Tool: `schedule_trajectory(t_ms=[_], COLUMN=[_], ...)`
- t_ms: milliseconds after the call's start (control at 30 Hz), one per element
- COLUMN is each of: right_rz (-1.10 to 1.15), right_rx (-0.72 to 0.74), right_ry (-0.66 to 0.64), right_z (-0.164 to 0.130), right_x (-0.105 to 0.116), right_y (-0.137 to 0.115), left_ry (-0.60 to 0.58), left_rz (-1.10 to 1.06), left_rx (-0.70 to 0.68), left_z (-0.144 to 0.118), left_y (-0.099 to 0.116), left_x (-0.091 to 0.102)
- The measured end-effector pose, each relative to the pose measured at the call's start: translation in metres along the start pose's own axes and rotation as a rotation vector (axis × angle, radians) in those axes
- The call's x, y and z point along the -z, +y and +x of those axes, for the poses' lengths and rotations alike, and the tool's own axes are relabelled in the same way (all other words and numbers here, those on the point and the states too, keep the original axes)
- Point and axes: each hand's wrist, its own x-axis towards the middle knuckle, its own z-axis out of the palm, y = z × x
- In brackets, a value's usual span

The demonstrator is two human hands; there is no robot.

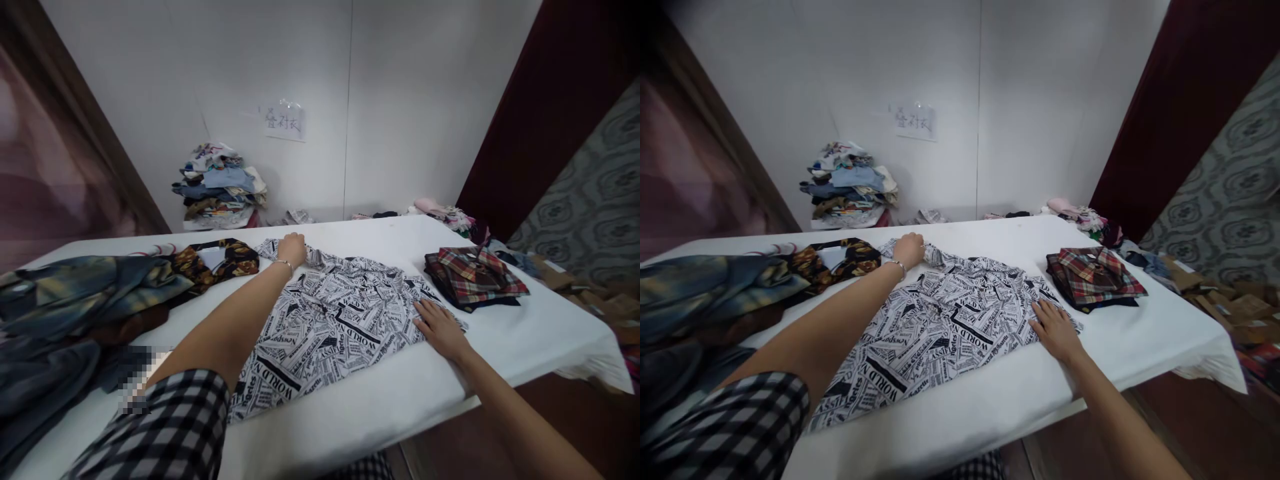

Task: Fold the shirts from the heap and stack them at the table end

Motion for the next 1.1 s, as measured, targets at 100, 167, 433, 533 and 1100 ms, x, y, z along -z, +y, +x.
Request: schedule_trajectory(t_ms=[100,167,433,533,1100], right_rz=[0.009,0.014,0.023,0.031,0.027], right_rx=[-0.014,-0.019,-0.018,-0.034,-0.062], right_ry=[-0.018,-0.032,-0.041,-0.052,-0.080], right_z=[0.001,0.001,0.003,0.003,0.003], right_x=[0.004,0.006,0.010,0.011,0.019], right_y=[-0.002,-0.003,-0.003,-0.004,-0.009], left_ry=[-0.122,-0.186,-0.157,-0.071,-0.144], left_rz=[-0.022,-0.040,-0.064,-0.099,0.032], left_rx=[-0.016,-0.031,-0.029,-0.054,-0.022], left_z=[-0.015,-0.024,-0.029,-0.024,-0.023], left_y=[0.006,0.011,0.019,0.020,-0.002], left_x=[-0.019,-0.035,-0.048,-0.030,0.015])
